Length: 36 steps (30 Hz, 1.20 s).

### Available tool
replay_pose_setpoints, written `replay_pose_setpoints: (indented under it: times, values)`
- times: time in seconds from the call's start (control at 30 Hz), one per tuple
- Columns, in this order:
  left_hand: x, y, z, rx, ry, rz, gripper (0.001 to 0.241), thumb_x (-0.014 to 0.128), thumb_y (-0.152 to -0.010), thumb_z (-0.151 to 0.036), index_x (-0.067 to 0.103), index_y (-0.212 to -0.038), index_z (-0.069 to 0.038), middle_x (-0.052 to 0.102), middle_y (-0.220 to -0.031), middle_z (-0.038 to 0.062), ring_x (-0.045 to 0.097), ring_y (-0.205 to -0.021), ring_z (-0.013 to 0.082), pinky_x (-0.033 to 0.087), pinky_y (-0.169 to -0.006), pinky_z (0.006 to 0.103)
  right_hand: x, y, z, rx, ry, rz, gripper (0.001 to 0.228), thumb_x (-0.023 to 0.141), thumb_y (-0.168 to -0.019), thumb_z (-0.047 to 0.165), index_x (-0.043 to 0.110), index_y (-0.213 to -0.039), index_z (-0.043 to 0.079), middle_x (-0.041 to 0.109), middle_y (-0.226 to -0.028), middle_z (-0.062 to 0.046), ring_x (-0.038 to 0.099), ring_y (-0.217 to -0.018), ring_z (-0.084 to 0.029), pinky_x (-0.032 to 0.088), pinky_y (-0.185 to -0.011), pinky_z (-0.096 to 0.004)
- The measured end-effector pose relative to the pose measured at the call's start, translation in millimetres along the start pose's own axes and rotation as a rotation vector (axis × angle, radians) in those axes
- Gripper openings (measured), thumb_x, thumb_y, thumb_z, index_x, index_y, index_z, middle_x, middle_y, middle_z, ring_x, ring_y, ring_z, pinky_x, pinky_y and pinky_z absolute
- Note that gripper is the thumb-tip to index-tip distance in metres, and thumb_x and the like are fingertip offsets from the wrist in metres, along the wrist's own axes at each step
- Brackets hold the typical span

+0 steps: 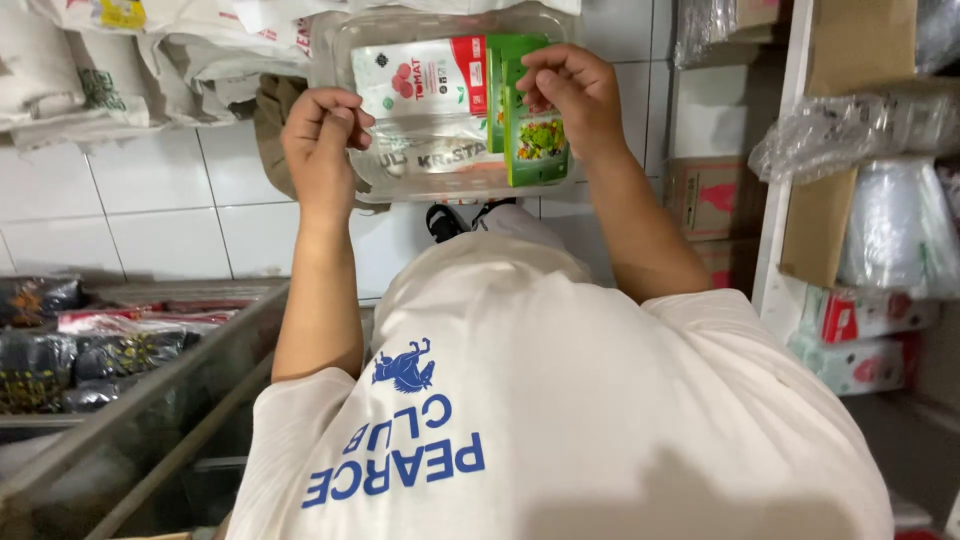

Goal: The person sorts plastic bags by hand, picking up a bag, turning it over, and placing it on a stack before retrieving more bags and small green packets from a plastic bin.

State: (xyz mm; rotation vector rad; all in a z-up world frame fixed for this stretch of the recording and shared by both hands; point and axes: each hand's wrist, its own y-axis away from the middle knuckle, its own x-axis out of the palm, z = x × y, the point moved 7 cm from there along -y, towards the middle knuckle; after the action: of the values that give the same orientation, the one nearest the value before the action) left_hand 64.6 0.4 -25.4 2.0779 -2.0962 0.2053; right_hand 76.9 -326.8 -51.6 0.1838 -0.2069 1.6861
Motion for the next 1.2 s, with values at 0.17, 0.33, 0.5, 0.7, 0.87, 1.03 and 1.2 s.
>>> replay_pose_setpoints:
  times: [0.17, 0.33, 0.5, 0.7, 0.87, 1.03, 1.2]
  values:
    - [-2.0, -1.5, 7.3, -0.093, -0.062, -0.039, 0.015, 0.051, -0.104, -0.003, 0.066, -0.109, -0.002, 0.068, -0.092, 0.005, 0.060, -0.077, 0.0100, 0.051, -0.072, 0.0251, -16.9, -45.8, -47.0, 0.121, 0.090, -0.091, 0.017, 0.062, -0.101, 0.006, 0.071, -0.113, 0.000, 0.075, -0.095, -0.008, 0.069, -0.081, -0.013, 0.057, -0.072, -0.028]
    - [-15.2, -4.9, 18.9, -0.120, -0.019, -0.060, 0.016, 0.051, -0.105, -0.004, 0.065, -0.113, -0.003, 0.068, -0.095, 0.005, 0.060, -0.079, 0.0095, 0.050, -0.074, 0.0248, -11.5, -67.6, -111.3, 0.220, 0.209, -0.047, 0.016, 0.067, -0.096, 0.006, 0.072, -0.111, 0.001, 0.073, -0.091, -0.007, 0.065, -0.077, -0.011, 0.054, -0.069, -0.028]
    - [-35.5, -11.0, 31.3, -0.172, 0.018, -0.044, 0.017, 0.051, -0.105, -0.005, 0.065, -0.114, -0.003, 0.068, -0.094, 0.005, 0.059, -0.077, 0.0090, 0.050, -0.072, 0.0247, 32.7, -68.4, -193.1, 0.226, 0.405, 0.158, 0.022, 0.064, -0.092, 0.009, 0.071, -0.112, 0.003, 0.075, -0.097, -0.006, 0.071, -0.088, -0.014, 0.058, -0.077, -0.030]
    - [-78.5, -24.9, 33.4, -0.288, -0.111, 0.038, 0.017, 0.052, -0.103, -0.006, 0.066, -0.113, -0.003, 0.069, -0.095, 0.004, 0.060, -0.078, 0.0082, 0.049, -0.071, 0.0236, 91.7, -67.1, -277.7, 0.157, 0.884, 0.328, 0.033, 0.074, -0.084, 0.014, 0.071, -0.116, 0.004, 0.071, -0.110, -0.015, 0.066, -0.103, -0.030, 0.054, -0.089, -0.042]
    - [-118.5, -23.5, 41.3, -0.381, -0.208, 0.013, 0.015, 0.055, -0.101, -0.007, 0.066, -0.111, -0.004, 0.070, -0.094, 0.002, 0.060, -0.076, 0.0088, 0.050, -0.069, 0.0238, 130.0, -92.6, -331.4, 0.230, 1.193, 0.373, 0.049, 0.070, -0.079, 0.010, 0.063, -0.127, 0.003, 0.059, -0.135, -0.019, 0.053, -0.128, -0.037, 0.043, -0.108, -0.046]
    - [-163.9, -6.1, 40.0, -0.430, -0.189, 0.052, 0.018, 0.055, -0.100, -0.006, 0.066, -0.114, -0.002, 0.071, -0.097, 0.004, 0.063, -0.081, 0.0103, 0.051, -0.074, 0.0245, 144.0, -103.0, -342.9, 0.067, 1.392, 0.243, 0.063, 0.056, -0.087, 0.004, 0.044, -0.149, -0.001, 0.034, -0.159, -0.026, 0.027, -0.148, -0.044, 0.022, -0.121, -0.053]
    - [-206.5, -7.5, 32.1, -0.454, -0.237, 0.020, 0.018, 0.056, -0.101, -0.007, 0.067, -0.114, -0.001, 0.072, -0.098, 0.006, 0.064, -0.082, 0.0112, 0.051, -0.075, 0.0253, 142.2, -104.7, -355.5, 0.143, 1.537, 0.232, 0.062, 0.048, -0.093, 0.007, 0.037, -0.153, 0.002, 0.028, -0.163, -0.021, 0.020, -0.150, -0.040, 0.017, -0.118, -0.057]
